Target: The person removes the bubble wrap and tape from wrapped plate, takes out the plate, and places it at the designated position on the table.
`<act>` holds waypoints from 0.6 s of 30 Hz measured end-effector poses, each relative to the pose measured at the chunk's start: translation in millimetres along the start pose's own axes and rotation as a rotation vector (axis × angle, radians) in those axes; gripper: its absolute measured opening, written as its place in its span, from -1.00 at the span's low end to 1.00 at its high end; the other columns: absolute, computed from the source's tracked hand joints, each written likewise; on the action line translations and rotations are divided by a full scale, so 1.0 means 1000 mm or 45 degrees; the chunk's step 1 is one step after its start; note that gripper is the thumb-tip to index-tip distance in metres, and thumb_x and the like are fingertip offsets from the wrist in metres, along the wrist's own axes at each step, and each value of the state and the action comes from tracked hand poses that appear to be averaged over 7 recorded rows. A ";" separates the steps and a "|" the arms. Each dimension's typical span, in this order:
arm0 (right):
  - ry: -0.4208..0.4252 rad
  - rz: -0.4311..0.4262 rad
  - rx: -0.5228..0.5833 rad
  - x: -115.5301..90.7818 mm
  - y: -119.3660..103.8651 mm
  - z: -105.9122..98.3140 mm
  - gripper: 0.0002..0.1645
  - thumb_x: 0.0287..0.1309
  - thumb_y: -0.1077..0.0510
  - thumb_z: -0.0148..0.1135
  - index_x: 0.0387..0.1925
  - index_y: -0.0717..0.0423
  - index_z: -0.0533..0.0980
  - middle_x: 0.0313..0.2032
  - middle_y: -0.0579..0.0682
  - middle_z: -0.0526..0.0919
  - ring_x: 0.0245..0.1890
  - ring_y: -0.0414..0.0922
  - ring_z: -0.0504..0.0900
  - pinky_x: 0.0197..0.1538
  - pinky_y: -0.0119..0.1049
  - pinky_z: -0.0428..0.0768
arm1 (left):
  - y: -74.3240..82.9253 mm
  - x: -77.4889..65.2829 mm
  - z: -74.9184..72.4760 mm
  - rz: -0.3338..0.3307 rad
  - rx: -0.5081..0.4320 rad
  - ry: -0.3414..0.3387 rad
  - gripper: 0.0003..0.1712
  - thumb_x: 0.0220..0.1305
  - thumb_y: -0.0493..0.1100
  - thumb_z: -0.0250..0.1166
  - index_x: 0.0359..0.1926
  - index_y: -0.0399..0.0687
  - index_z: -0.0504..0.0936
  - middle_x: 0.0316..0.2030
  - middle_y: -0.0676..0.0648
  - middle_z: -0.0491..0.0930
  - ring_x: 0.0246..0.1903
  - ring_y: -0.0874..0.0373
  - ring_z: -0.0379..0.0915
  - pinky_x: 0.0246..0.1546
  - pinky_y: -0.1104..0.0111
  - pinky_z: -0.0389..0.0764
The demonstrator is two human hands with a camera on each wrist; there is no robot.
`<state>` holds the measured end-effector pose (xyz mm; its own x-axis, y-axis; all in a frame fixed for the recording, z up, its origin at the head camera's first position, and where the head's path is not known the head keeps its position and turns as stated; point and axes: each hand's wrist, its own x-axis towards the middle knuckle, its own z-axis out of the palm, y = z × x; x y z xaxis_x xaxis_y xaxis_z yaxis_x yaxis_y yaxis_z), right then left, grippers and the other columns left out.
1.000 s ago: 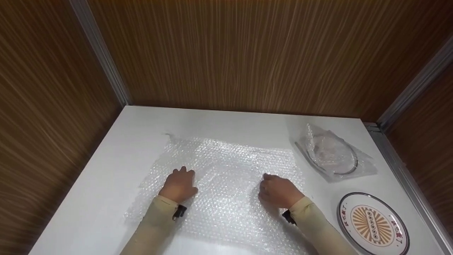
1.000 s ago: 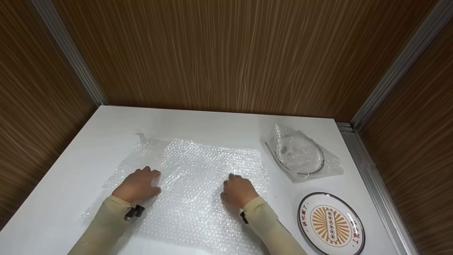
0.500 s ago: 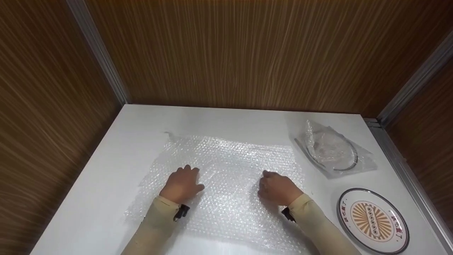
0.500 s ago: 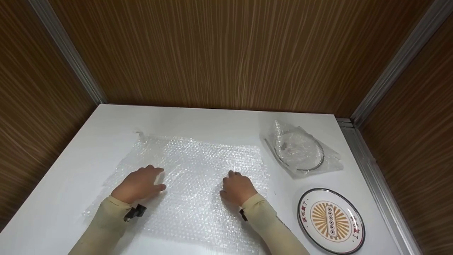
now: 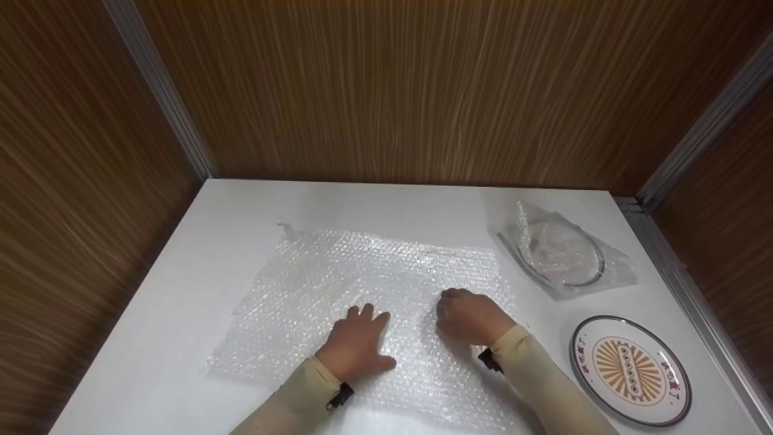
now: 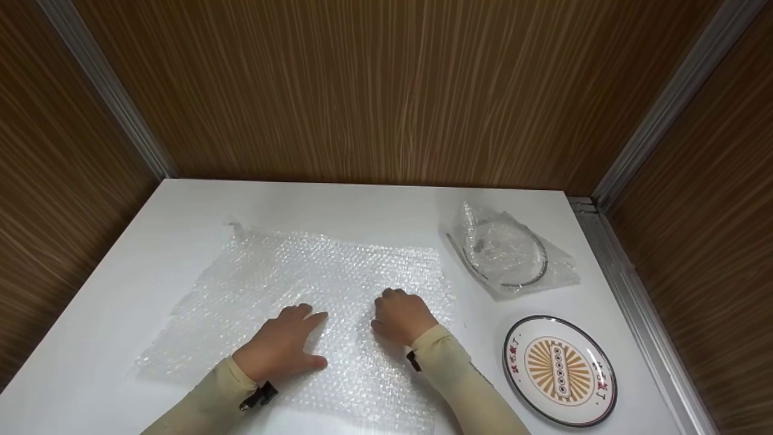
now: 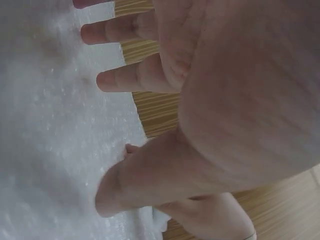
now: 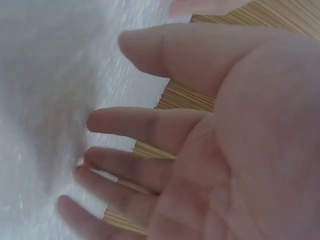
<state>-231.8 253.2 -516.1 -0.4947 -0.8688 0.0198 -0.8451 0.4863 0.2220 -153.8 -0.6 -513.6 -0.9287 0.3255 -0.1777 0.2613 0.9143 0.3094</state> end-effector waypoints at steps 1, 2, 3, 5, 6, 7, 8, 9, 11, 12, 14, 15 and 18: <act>0.029 0.092 0.160 0.000 -0.001 -0.001 -0.94 0.13 0.21 0.39 -0.45 0.07 0.67 -0.42 -0.06 0.63 -0.45 -0.11 0.56 -0.46 -0.27 0.61 | 0.000 0.000 0.001 -0.001 0.006 0.006 -0.02 0.03 0.23 0.50 0.40 -0.15 0.46 0.29 -0.35 0.43 0.23 -0.29 0.37 0.00 -0.10 0.60; 0.068 0.169 0.306 0.001 -0.002 -0.001 -0.95 0.17 0.20 0.37 -0.39 0.10 0.67 -0.38 -0.05 0.65 -0.44 -0.10 0.59 -0.44 -0.24 0.64 | 0.000 0.000 0.001 -0.001 0.011 0.010 -0.02 0.03 0.23 0.51 0.40 -0.15 0.47 0.29 -0.35 0.42 0.23 -0.29 0.37 0.00 -0.10 0.61; 0.122 0.239 0.455 0.001 -0.003 -0.002 -0.92 0.21 0.18 0.35 -0.33 0.12 0.67 -0.35 -0.03 0.65 -0.42 -0.08 0.62 -0.43 -0.20 0.67 | 0.000 0.000 0.001 0.003 0.012 0.015 -0.02 0.02 0.24 0.52 0.39 -0.15 0.48 0.29 -0.35 0.43 0.22 -0.29 0.38 -0.01 -0.10 0.61; 0.179 0.275 0.565 0.002 -0.004 -0.004 -0.87 0.25 0.14 0.35 -0.23 0.12 0.69 -0.27 -0.02 0.69 -0.34 -0.04 0.68 -0.33 -0.15 0.70 | -0.002 0.001 0.000 -0.001 0.002 0.013 -0.01 0.01 0.24 0.54 0.39 -0.14 0.48 0.29 -0.34 0.43 0.21 -0.28 0.39 0.00 -0.10 0.61; 0.194 0.268 0.570 0.002 -0.004 -0.004 -0.86 0.26 0.14 0.35 -0.21 0.12 0.69 -0.25 -0.01 0.70 -0.32 -0.03 0.69 -0.30 -0.14 0.71 | -0.002 0.001 0.000 -0.001 -0.004 0.013 -0.01 0.01 0.24 0.54 0.38 -0.14 0.48 0.28 -0.33 0.44 0.20 -0.28 0.39 0.00 -0.09 0.61; 0.203 0.259 0.564 0.003 -0.004 -0.005 -0.84 0.27 0.14 0.35 -0.19 0.13 0.69 -0.24 -0.01 0.70 -0.32 -0.03 0.70 -0.28 -0.14 0.72 | -0.003 0.002 -0.001 -0.003 -0.013 0.013 -0.01 0.01 0.24 0.55 0.38 -0.14 0.49 0.27 -0.33 0.44 0.19 -0.27 0.39 0.00 -0.09 0.61; 0.210 0.249 0.553 0.003 -0.004 -0.005 -0.84 0.27 0.14 0.35 -0.19 0.13 0.69 -0.24 -0.01 0.70 -0.32 -0.04 0.70 -0.28 -0.14 0.72 | -0.004 0.003 -0.001 -0.006 -0.021 0.014 -0.01 0.01 0.23 0.56 0.38 -0.14 0.48 0.26 -0.32 0.44 0.19 -0.27 0.39 0.00 -0.09 0.62; 0.217 0.240 0.543 0.003 -0.003 -0.005 -0.85 0.27 0.14 0.36 -0.19 0.13 0.69 -0.25 -0.01 0.70 -0.33 -0.04 0.70 -0.29 -0.15 0.71 | -0.005 0.004 -0.002 -0.009 -0.031 0.016 -0.01 0.01 0.22 0.56 0.39 -0.15 0.48 0.26 -0.33 0.43 0.19 -0.28 0.39 -0.01 -0.09 0.63; 0.224 0.232 0.536 0.003 -0.002 -0.005 -0.84 0.27 0.13 0.36 -0.19 0.13 0.69 -0.25 -0.01 0.69 -0.33 -0.05 0.70 -0.29 -0.15 0.71 | -0.007 0.006 -0.002 -0.017 -0.057 0.026 -0.03 0.03 0.18 0.55 0.39 -0.17 0.47 0.27 -0.34 0.42 0.24 -0.30 0.36 0.02 -0.09 0.62; 0.226 0.230 0.537 0.002 -0.002 -0.005 -0.85 0.27 0.13 0.37 -0.19 0.13 0.69 -0.25 -0.01 0.69 -0.34 -0.05 0.69 -0.30 -0.15 0.71 | -0.009 0.007 -0.002 -0.018 -0.071 0.036 -0.03 0.04 0.16 0.55 0.39 -0.19 0.46 0.27 -0.35 0.42 0.26 -0.32 0.34 0.03 -0.10 0.62; 0.216 0.232 0.549 0.001 -0.001 -0.004 -0.83 0.28 0.13 0.37 -0.17 0.12 0.69 -0.24 -0.01 0.69 -0.33 -0.06 0.68 -0.30 -0.15 0.70 | -0.014 0.009 -0.001 -0.022 -0.100 0.054 -0.05 0.06 0.13 0.54 0.38 -0.23 0.45 0.28 -0.36 0.40 0.30 -0.36 0.30 0.05 -0.13 0.61; 0.209 0.235 0.556 0.001 -0.001 -0.004 -0.82 0.28 0.13 0.37 -0.15 0.13 0.69 -0.23 -0.01 0.68 -0.32 -0.05 0.68 -0.30 -0.14 0.70 | -0.017 0.011 -0.001 -0.026 -0.113 0.061 -0.06 0.06 0.11 0.54 0.38 -0.25 0.45 0.28 -0.36 0.40 0.31 -0.37 0.29 0.07 -0.14 0.60; 0.186 0.272 0.561 -0.003 -0.001 -0.003 -0.72 0.27 0.13 0.38 -0.04 0.18 0.66 -0.15 0.03 0.68 -0.25 -0.02 0.69 -0.25 -0.09 0.71 | -0.028 0.018 -0.002 -0.044 -0.158 0.053 -0.06 0.11 0.11 0.52 0.39 -0.29 0.42 0.35 -0.39 0.35 0.38 -0.41 0.21 0.19 -0.21 0.50</act>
<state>-228.9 255.2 -513.7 -0.6588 -0.7345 0.1627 -0.7490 0.6202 -0.2331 -178.6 -20.9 -524.1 -0.9474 0.2815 -0.1526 0.1965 0.8874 0.4171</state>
